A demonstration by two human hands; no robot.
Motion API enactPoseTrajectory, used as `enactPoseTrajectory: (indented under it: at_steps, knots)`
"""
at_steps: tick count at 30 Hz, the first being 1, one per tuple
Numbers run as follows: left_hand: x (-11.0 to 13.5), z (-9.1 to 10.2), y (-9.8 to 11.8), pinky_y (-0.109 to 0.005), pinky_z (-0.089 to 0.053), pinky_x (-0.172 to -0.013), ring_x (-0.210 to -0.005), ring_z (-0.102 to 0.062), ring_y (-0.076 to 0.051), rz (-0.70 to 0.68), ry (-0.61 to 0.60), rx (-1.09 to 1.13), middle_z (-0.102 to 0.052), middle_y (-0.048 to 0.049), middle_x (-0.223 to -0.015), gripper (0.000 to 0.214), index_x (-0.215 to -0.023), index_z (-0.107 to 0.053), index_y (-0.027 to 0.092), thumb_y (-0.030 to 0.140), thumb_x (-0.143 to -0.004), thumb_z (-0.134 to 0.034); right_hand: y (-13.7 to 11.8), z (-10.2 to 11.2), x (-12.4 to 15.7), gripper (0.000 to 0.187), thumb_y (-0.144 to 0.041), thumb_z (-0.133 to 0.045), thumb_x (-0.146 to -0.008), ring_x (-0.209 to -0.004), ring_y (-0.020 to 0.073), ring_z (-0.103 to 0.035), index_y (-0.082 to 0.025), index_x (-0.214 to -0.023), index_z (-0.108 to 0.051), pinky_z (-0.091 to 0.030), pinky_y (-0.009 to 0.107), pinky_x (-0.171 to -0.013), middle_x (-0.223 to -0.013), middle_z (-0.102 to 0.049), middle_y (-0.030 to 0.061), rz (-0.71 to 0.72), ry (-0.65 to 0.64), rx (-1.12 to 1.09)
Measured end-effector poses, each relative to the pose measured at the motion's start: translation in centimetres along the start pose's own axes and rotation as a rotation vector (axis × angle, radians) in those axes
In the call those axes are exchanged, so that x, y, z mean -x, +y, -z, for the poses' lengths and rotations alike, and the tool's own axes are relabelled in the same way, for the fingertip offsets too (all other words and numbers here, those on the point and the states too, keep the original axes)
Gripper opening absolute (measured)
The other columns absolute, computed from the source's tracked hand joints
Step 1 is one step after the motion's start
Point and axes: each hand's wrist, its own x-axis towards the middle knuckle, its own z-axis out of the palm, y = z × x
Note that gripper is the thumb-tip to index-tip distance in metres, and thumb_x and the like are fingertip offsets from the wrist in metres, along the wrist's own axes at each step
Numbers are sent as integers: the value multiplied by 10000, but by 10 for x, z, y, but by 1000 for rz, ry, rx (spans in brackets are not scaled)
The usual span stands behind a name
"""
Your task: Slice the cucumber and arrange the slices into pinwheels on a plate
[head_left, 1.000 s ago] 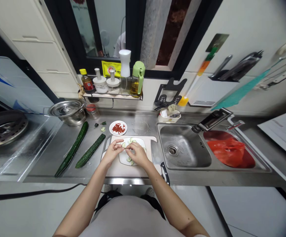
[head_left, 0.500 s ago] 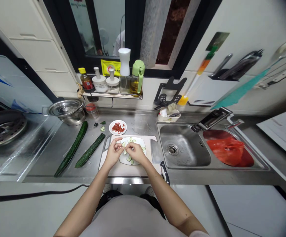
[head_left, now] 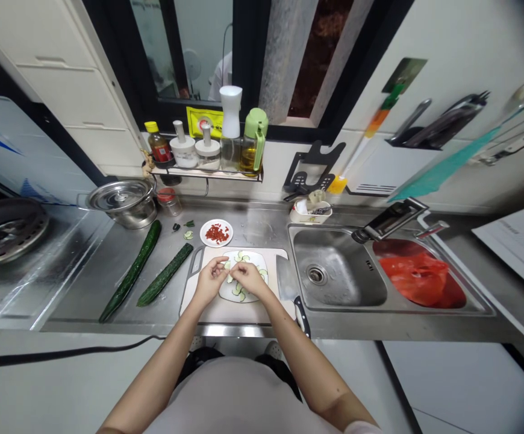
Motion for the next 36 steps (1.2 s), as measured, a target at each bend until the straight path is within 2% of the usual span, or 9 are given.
enactPoseTrajectory:
  at_steps: [8, 14, 19, 25, 31, 36]
  knots:
    - [-3, 4, -33, -219, -371, -612, -619, -503, -100, 81, -24, -80, -552, 32, -677, 341, -996, -624, 171, 287, -675, -617, 32, -4, -4, 145, -232, -549, -756, -599, 98, -533, -158, -698, -659, -381, 189, -572, -634, -623, -17, -40, -60, 290]
    - [-14, 8, -53, -228, -397, -647, -641, -537, -113, 101, -60, -236, -576, 34, -671, 333, -1013, -629, 180, 244, -690, -579, 30, -5, -10, 156, -229, -541, -807, -655, 110, -573, -170, -772, -682, -357, 188, -585, -704, -669, 2, -65, -109, 523]
    - [-22, 7, -56, -255, -409, -687, -688, -560, -139, 55, -76, -456, -616, 12, -723, 316, -1034, -632, 193, 188, -729, -550, 31, -9, -19, 154, -236, -534, -833, -731, 124, -594, -177, -809, -675, -336, 195, -591, -790, -688, 20, -91, -133, 687]
    - [-28, 2, -55, -322, -398, -796, -878, -553, -215, -26, -110, -729, -664, -32, -838, 304, -1051, -635, 216, 170, -767, -534, 40, -14, -25, 210, -270, -463, -888, -845, 158, -606, -200, -887, -660, -350, 227, -632, -911, -690, 45, -102, -133, 863]
    - [-30, 0, -55, -361, -368, -867, -965, -516, -245, -73, -146, -862, -653, -64, -915, 290, -1032, -661, 219, 173, -786, -514, 41, -18, -25, 206, -284, -443, -912, -912, 176, -588, -198, -951, -627, -373, 252, -698, -1020, -647, 74, -103, -117, 923]
    - [-28, 0, -58, -357, -377, -848, -990, -482, -255, -94, -148, -916, -616, -90, -969, 253, -977, -689, 219, 184, -798, -514, 42, -21, -20, 218, -281, -420, -926, -952, 182, -559, -205, -1023, -600, -380, 259, -718, -1070, -611, 77, -85, -105, 970]
